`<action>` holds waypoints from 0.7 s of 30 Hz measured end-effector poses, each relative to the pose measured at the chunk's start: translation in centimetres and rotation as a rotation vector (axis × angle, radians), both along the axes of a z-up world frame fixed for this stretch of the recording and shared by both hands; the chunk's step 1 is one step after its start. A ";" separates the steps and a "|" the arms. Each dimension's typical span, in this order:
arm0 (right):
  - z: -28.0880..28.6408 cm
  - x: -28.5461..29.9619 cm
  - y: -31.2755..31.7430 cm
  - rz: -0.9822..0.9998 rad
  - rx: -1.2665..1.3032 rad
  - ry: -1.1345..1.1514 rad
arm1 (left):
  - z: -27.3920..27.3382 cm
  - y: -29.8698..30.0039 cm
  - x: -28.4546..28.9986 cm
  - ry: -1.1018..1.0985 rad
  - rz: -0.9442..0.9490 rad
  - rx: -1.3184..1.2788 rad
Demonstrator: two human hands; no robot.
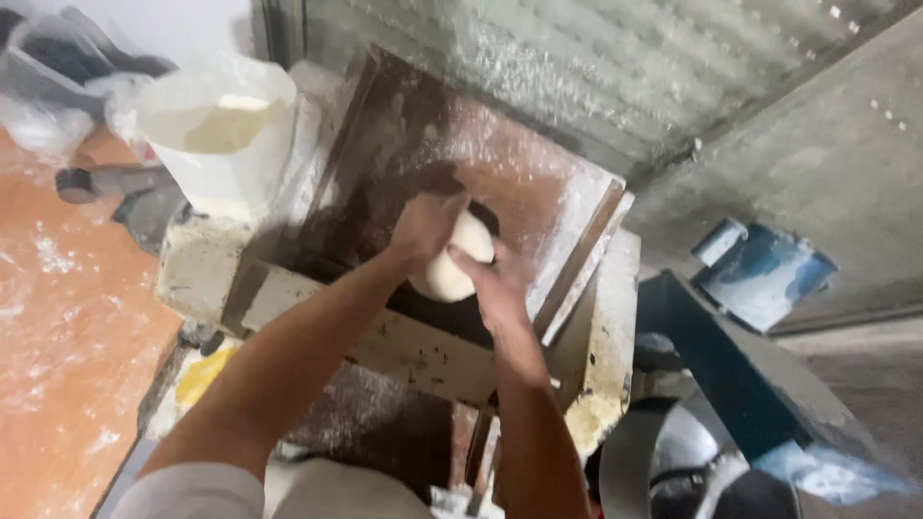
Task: Flattening dough balls into discs using a dough sheeter machine and arranging them on baking trays in a bakery kitchen.
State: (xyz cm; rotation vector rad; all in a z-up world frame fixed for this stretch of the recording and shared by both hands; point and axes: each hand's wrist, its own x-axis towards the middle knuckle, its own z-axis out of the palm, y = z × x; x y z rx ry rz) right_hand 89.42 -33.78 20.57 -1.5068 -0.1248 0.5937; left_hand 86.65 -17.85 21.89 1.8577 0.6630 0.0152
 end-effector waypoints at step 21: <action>0.6 -0.5 -0.7 0.151 -0.019 -0.060 | 2.0 -0.2 -1.5 -0.104 0.048 -0.200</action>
